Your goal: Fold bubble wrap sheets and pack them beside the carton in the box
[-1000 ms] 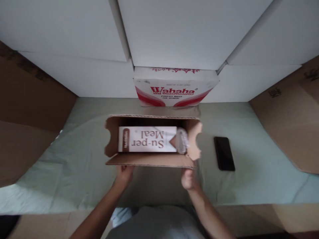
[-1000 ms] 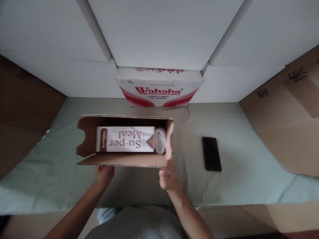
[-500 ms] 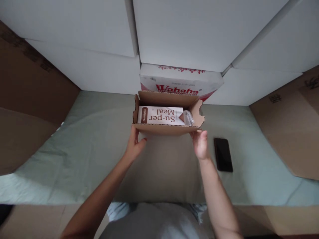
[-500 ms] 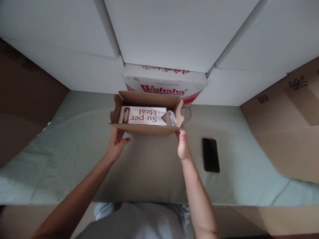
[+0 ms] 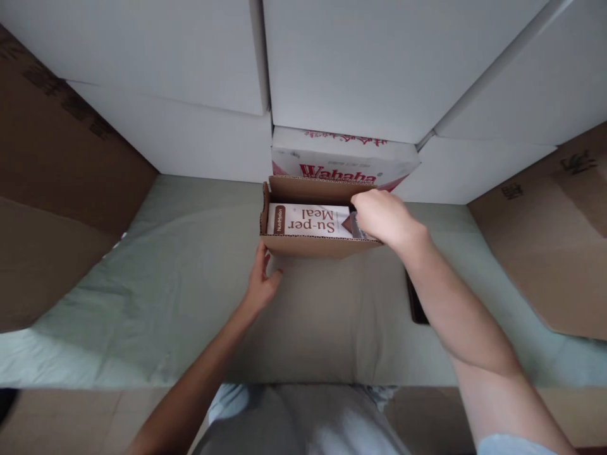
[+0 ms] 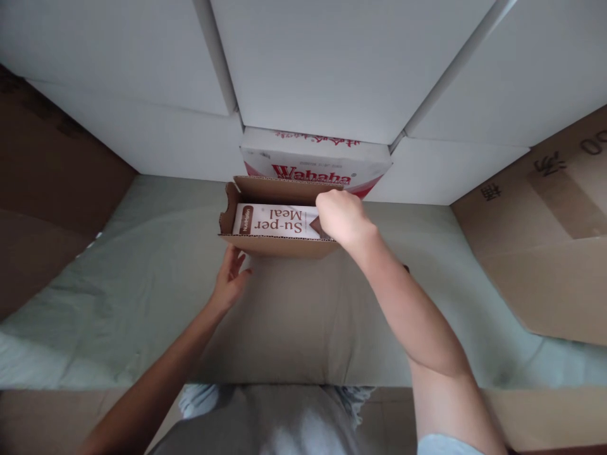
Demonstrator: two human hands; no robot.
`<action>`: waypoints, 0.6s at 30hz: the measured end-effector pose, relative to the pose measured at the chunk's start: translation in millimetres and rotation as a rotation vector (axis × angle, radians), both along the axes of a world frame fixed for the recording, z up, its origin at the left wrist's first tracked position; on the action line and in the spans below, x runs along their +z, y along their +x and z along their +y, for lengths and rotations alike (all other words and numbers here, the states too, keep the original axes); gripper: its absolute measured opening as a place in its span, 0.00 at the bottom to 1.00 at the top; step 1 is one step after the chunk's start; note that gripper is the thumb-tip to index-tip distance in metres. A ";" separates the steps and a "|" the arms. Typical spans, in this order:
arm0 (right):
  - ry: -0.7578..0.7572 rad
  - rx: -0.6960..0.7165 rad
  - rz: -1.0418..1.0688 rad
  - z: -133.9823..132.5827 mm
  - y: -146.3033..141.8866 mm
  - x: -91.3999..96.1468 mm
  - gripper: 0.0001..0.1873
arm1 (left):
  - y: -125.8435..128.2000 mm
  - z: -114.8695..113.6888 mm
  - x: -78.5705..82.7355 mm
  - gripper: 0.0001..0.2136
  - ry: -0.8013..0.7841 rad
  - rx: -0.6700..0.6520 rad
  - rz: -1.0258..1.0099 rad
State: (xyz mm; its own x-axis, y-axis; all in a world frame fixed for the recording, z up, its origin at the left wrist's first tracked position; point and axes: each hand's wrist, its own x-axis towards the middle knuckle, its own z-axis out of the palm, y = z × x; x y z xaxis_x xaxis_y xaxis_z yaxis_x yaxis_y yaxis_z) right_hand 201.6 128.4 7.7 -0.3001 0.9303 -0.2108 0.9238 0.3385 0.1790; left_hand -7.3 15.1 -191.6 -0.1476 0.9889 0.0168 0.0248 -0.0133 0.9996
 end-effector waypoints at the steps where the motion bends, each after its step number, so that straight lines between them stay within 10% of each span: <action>1: -0.008 -0.009 -0.032 3.8 -1.3 -4.2 0.08 | 0.6 0.3 1.7 0.37 0.005 -0.008 -0.004; 13: 0.552 -0.074 0.463 -12.9 21.3 -11.8 0.16 | 6.6 5.9 7.6 0.38 0.032 -0.022 -0.027; 18: 1.016 0.035 0.781 -70.7 37.0 6.1 0.19 | 5.8 12.7 5.8 0.38 0.071 -0.035 -0.011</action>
State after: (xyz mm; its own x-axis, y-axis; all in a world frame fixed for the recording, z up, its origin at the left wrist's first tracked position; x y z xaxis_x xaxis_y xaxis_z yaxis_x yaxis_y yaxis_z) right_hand 238.6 57.6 13.8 -0.0503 0.5579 0.8284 0.8935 0.3957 -0.2123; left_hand -1.5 27.8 -185.9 -0.1136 0.9899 0.0854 0.0125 -0.0845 0.9963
